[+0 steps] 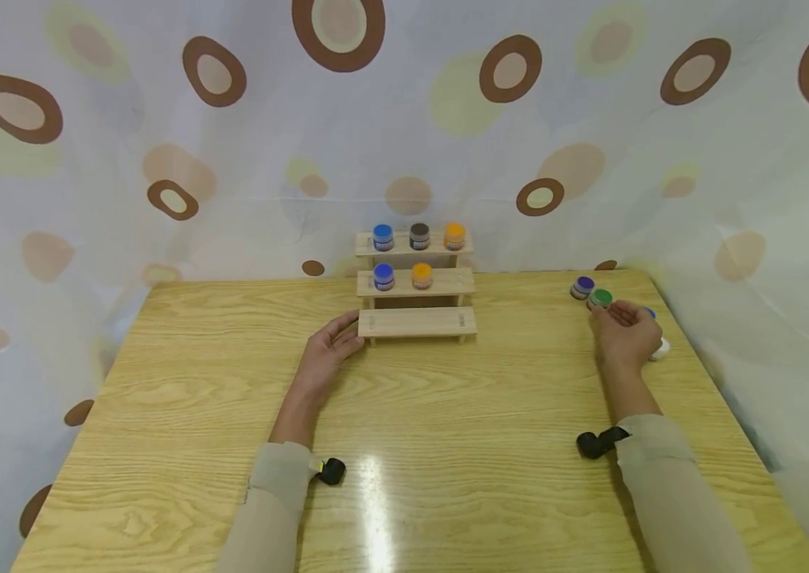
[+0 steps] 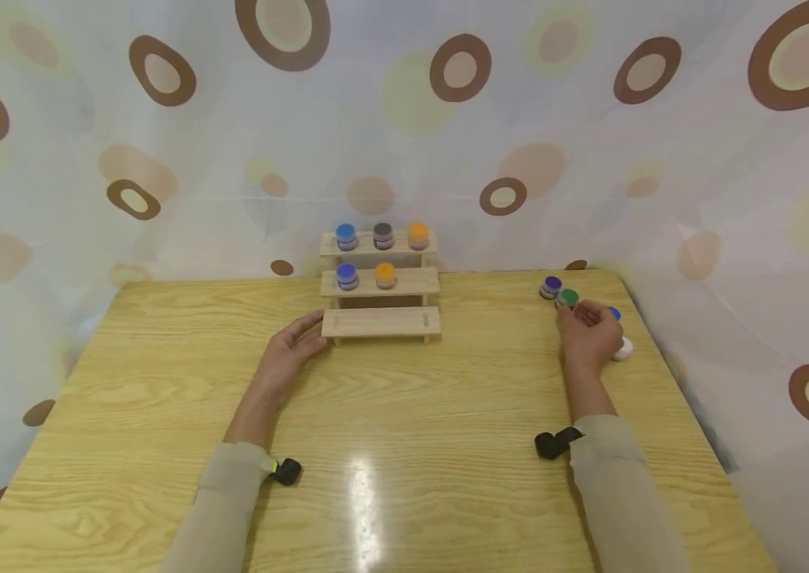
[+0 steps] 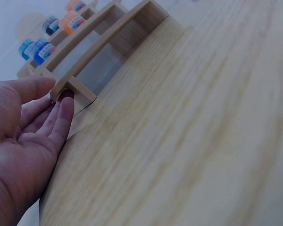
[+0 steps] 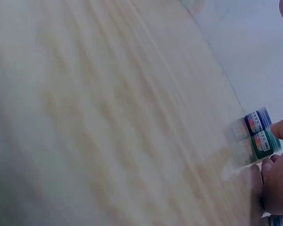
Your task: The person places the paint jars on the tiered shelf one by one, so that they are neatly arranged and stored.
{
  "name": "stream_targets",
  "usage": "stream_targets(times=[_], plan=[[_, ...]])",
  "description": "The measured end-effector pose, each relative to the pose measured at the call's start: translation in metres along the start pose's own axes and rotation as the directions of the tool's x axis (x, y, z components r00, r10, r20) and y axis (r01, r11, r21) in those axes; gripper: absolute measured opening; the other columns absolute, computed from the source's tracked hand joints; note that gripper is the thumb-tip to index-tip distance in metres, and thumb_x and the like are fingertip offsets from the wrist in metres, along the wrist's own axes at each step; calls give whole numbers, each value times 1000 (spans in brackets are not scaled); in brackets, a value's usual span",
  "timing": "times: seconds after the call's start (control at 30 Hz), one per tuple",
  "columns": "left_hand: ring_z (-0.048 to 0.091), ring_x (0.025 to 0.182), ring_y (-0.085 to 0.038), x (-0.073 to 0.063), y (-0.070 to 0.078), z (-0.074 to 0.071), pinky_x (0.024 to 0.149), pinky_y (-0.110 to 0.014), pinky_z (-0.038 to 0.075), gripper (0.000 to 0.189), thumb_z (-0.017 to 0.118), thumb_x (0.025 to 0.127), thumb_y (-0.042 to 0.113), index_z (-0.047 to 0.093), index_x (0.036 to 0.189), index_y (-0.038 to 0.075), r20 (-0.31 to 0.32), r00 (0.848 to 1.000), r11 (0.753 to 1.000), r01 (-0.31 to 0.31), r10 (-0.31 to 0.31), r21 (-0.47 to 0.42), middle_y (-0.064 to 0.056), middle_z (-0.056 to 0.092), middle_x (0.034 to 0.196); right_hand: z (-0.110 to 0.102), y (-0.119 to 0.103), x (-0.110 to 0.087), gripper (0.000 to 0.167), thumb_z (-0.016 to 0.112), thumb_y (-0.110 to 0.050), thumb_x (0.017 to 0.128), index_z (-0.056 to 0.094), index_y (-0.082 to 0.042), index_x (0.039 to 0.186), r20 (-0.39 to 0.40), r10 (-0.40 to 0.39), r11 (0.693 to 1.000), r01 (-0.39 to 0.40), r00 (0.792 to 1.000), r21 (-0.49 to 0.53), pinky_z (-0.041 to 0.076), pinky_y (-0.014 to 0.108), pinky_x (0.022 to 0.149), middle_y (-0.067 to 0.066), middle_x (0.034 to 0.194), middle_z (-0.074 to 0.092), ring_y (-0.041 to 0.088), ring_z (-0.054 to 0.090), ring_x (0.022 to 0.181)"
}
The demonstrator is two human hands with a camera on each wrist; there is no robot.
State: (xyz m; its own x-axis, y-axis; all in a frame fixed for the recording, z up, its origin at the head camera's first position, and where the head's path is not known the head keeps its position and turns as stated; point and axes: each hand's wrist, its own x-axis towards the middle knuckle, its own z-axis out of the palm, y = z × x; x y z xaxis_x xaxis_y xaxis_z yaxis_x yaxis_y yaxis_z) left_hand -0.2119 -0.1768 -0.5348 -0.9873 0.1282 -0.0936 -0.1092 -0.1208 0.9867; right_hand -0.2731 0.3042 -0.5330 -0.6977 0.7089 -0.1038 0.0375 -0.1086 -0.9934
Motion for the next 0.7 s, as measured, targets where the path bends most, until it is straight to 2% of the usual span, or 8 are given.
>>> stream_targets(times=[0.1,0.2,0.27,0.53,0.7], plan=[[53,143,-28,0,0,0,109,-30,52,56,66,105,6,49,158,9,-4,1000,1000,1,-1,5,-11,49,160,3,2,4,45,91,-2,80,72,2,121,15,-7,1000,8,1000,-24,55,16,84,1,102,66,7,64,90],[53,143,-28,0,1,-1,109,-31,52,56,65,105,6,49,158,10,-10,1000,1000,0,0,9,-11,48,160,7,4,8,48,89,-11,84,70,-4,127,39,-18,993,23,999,-116,53,19,91,-3,110,64,7,62,98],[53,143,-28,-1,2,-1,110,-31,52,56,65,105,6,48,159,10,-7,1000,1000,-1,1,11,-11,48,161,9,4,10,48,88,-12,85,70,-5,129,45,-12,991,18,999,-129,52,21,93,-3,111,63,7,61,100],[53,143,-29,-3,3,2,108,-29,53,56,65,105,6,48,159,9,-4,1000,1000,-7,7,7,-12,49,160,11,2,17,46,86,-9,85,72,-6,128,42,-11,989,17,999,-148,51,19,89,-5,106,64,6,60,94],[53,143,-28,-2,3,1,109,-30,53,56,65,105,6,48,159,9,-2,1000,1000,-2,2,2,-12,49,160,10,4,15,44,89,-13,85,72,-10,126,78,13,986,0,997,-165,53,17,88,-6,107,64,5,62,95]])
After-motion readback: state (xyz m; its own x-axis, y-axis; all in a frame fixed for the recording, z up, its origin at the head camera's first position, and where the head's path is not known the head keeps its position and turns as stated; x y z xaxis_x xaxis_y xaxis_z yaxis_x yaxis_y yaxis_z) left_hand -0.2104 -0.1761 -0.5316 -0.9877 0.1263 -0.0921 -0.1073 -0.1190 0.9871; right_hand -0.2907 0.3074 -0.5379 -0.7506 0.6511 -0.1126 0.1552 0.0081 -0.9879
